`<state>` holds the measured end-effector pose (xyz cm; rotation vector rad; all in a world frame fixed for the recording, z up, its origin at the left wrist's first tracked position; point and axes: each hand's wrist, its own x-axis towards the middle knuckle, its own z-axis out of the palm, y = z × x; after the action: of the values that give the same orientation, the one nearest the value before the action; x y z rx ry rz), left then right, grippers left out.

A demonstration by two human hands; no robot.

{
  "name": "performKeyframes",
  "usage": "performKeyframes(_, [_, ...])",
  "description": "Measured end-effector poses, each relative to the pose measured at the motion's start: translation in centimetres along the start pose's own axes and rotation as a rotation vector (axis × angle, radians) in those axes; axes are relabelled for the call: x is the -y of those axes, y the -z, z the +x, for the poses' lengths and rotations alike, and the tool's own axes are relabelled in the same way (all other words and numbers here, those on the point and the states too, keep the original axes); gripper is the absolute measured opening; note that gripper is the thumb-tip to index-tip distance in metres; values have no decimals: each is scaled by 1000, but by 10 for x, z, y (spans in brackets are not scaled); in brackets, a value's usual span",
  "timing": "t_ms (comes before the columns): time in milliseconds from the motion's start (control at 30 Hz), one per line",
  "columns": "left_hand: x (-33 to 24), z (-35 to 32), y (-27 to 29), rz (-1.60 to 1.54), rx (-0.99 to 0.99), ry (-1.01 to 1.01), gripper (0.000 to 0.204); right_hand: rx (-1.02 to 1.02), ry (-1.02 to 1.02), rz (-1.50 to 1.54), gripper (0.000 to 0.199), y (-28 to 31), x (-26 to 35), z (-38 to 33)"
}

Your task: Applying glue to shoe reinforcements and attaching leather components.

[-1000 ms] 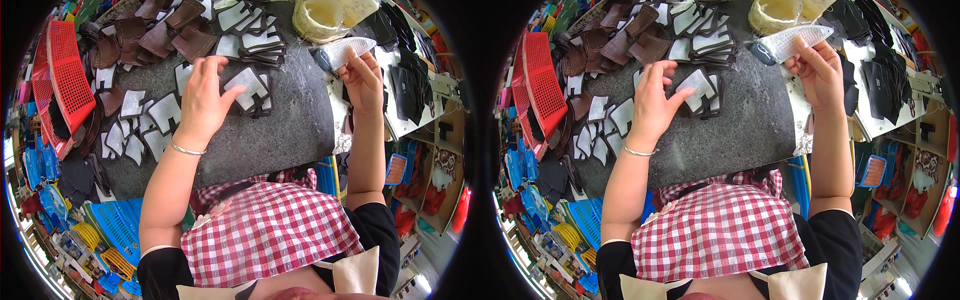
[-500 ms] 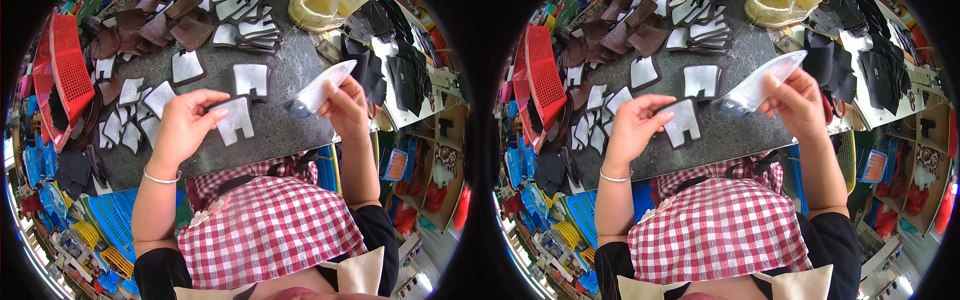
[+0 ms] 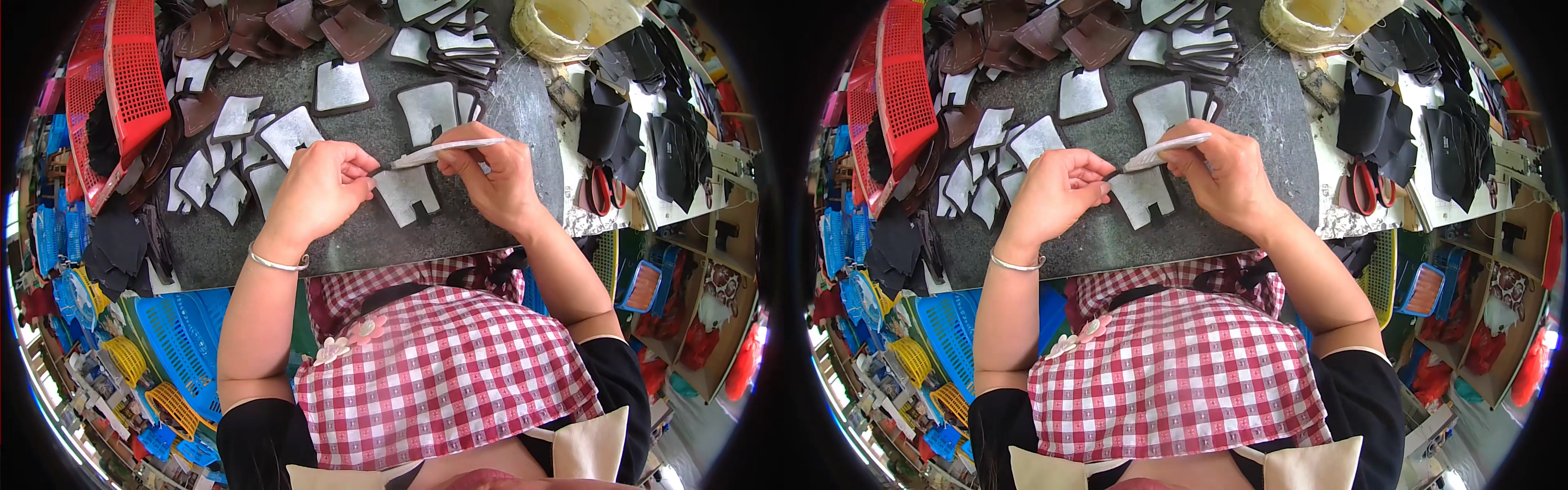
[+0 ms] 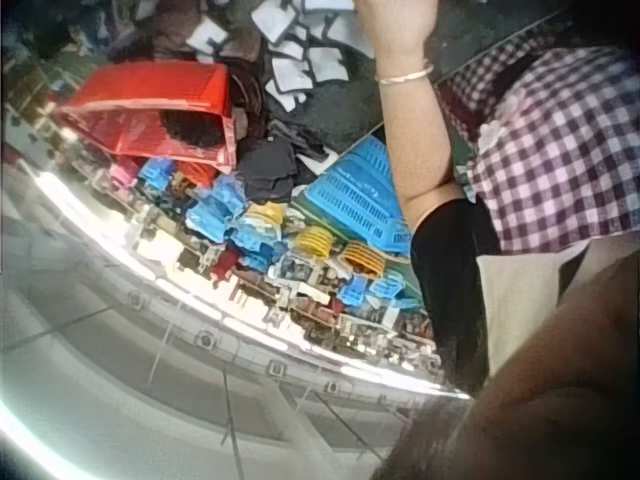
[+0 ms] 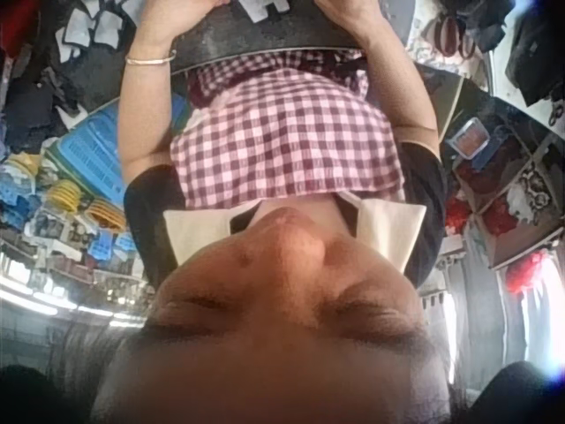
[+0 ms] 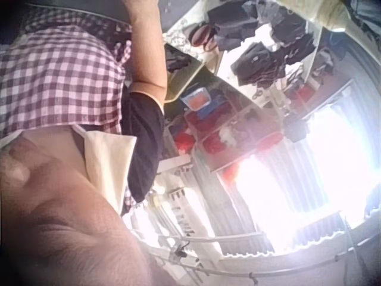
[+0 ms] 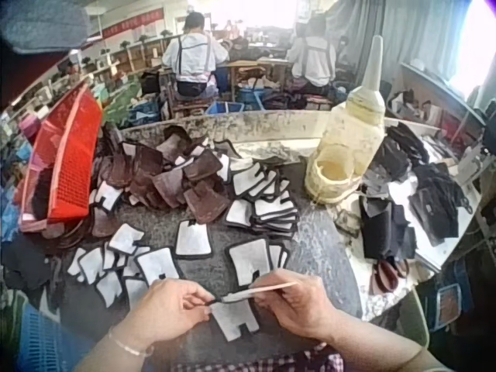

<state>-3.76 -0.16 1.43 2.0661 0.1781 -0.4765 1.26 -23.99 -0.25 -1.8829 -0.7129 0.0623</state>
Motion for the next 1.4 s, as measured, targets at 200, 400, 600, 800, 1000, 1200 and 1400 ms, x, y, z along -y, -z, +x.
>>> performKeyframes(200, [1, -2, -3, -16, -33, -2, 20, 207, -12, 38, 5, 8, 0, -6])
performKeyframes(400, [-3, -25, 28, -144, -14, -25, 22, 388, -283, 244, 13, 44, 9, -26])
performKeyframes(600, [-36, 4, 50, 376, -465, -401, 31, -127, -278, 633, 19, 80, -2, -21])
performKeyframes(800, [-25, 67, -16, 589, -424, -644, 48, -213, -178, 633, 17, 81, 8, -18])
performKeyframes(1000, [-37, 22, -6, 7, -130, -256, 36, -255, -196, 661, 15, 84, 1, -30])
performKeyframes(1200, [-21, -4, 1, -292, 86, -3, 37, -80, -216, 579, 13, 58, -4, -19])
performKeyframes(1400, [-11, 4, -12, -94, 128, 65, 23, 187, -132, 315, 6, 26, -6, -4])
